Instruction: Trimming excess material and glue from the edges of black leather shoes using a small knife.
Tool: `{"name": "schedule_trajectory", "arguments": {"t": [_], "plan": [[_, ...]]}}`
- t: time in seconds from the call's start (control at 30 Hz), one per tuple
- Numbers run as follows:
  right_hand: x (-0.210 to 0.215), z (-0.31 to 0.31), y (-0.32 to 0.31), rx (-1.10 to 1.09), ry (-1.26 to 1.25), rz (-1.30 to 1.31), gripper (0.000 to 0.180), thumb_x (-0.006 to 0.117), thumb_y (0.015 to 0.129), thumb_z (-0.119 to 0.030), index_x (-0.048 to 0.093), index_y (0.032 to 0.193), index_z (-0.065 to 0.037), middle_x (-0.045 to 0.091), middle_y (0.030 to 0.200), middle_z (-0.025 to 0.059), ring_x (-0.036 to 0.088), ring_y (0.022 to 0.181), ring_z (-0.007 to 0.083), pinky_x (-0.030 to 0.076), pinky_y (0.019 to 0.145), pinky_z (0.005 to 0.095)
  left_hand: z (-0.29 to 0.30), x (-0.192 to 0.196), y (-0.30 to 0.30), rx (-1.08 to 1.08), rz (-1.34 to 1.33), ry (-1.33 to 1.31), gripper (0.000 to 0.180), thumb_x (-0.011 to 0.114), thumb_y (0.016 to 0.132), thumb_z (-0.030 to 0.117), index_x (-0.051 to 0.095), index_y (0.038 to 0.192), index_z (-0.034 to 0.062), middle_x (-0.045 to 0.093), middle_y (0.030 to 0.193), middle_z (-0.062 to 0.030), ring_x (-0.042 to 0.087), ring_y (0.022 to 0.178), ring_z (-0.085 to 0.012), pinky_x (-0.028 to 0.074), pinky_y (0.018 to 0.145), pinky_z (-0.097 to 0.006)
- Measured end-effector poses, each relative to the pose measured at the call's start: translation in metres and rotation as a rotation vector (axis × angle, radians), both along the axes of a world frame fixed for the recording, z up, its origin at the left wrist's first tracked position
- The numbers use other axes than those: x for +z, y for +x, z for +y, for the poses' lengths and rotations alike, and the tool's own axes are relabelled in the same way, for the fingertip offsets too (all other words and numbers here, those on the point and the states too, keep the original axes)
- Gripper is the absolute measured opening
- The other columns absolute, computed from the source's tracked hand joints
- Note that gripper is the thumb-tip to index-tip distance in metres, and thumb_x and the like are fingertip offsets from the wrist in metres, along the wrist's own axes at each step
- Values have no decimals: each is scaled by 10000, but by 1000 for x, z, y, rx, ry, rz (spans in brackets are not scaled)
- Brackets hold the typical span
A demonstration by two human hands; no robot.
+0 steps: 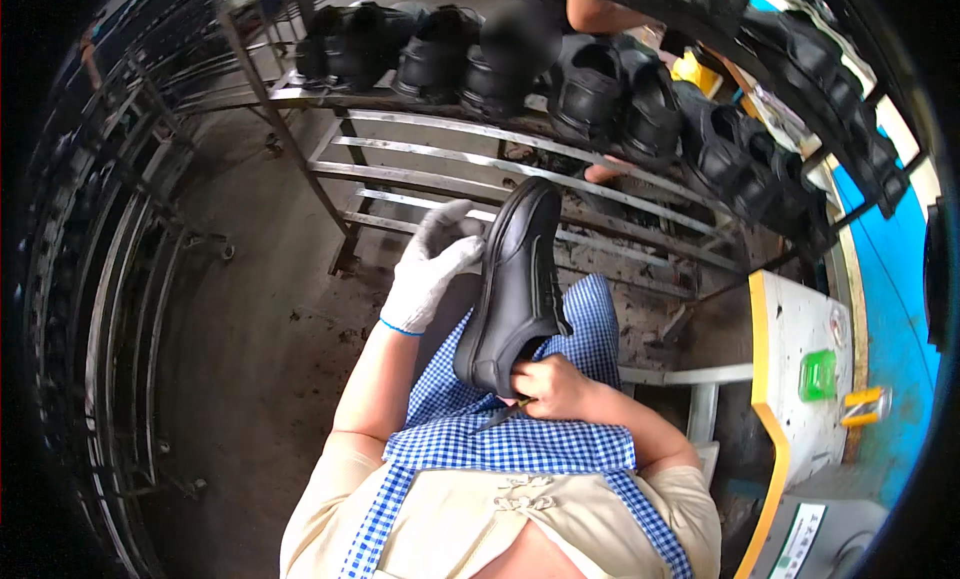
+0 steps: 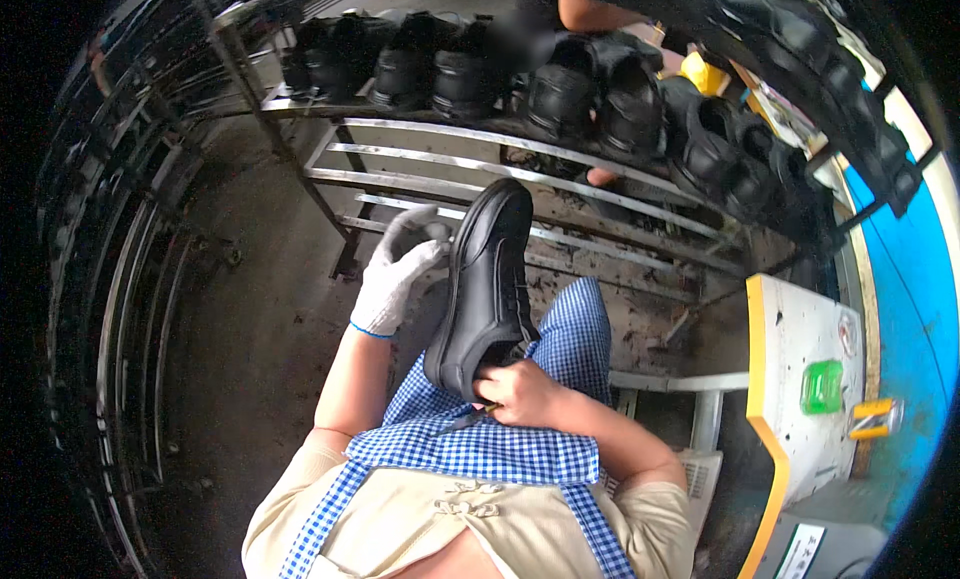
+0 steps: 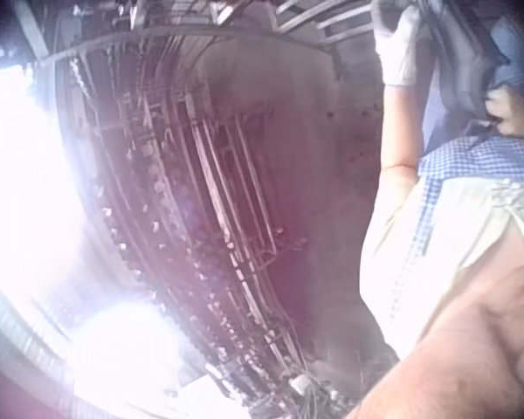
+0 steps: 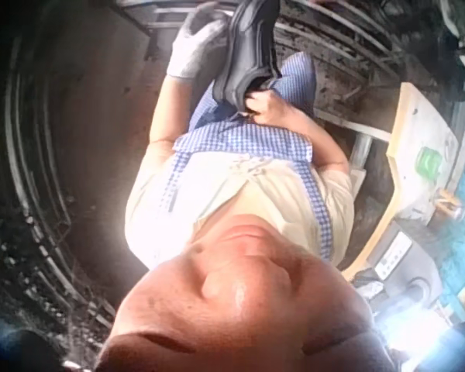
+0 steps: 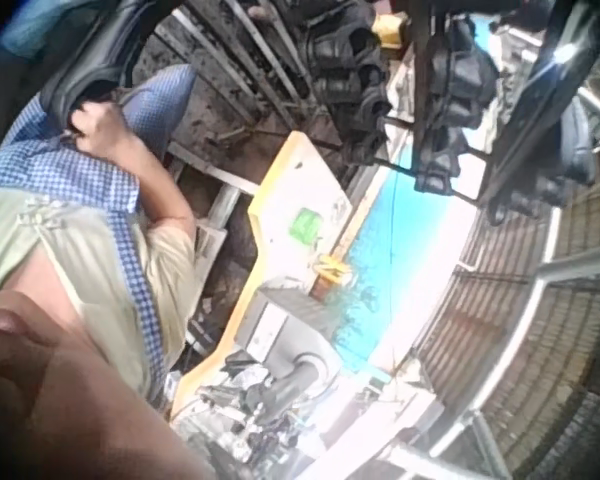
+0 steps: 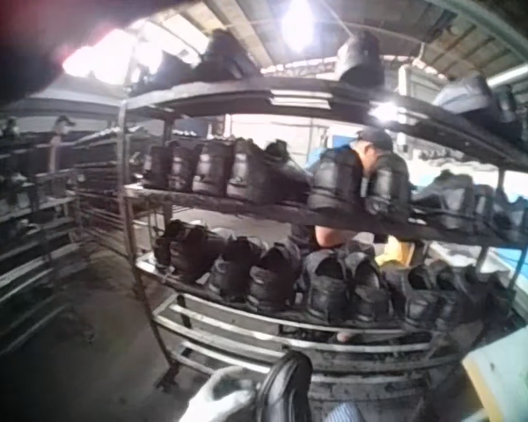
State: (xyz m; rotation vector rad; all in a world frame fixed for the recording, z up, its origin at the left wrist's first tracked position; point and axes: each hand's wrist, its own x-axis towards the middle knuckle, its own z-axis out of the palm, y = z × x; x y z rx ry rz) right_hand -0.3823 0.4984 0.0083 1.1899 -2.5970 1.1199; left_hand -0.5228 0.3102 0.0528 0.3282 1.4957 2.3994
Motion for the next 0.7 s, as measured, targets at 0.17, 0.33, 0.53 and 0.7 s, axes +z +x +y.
{"name": "schedule_trajectory", "arguments": {"t": [0.17, 0.33, 0.53, 0.7], "plan": [[-17, -8, -15, -32, -60, -195, 180, 706, 755, -167, 606, 783, -20, 587, 798, 112, 608, 648, 347, 494, 543, 410, 17, -67, -27, -6, 68, -527, 969, 765, 762, 395, 213, 1493, 78, 445, 1399, -184, 508, 1216, -258, 401, 1022, -350], [-17, -19, -12, 97, 3, -357, 204, 725, 732, -168, 608, 806, -19, 558, 830, 113, 613, 736, 342, 495, 623, 413, 19, -75, -47, -72, 24, -981, 1156, 783, 560, 564, 283, 1469, 55, 564, 1267, -226, 552, 1174, -319, 412, 1001, -330], [3, 0, -12, 1, -289, -358, 350, 803, 747, -129, 697, 1077, -83, 636, 882, 61, 629, 742, 163, 529, 672, 288, 8, -44, -35, -52, -86, -11, 486, 743, 777, 113, 564, 1211, -13, 640, 1112, -94, 605, 990, -161, 488, 897, -301], [45, 36, -30, -289, -463, -19, 246, 738, 782, -17, 700, 1019, -72, 605, 795, 30, 564, 618, 100, 466, 518, 218, -6, 16, -1, -190, 172, -130, 588, 805, 688, 117, 570, 1211, -13, 626, 1134, -99, 594, 1045, -187, 477, 938, -324]]}}
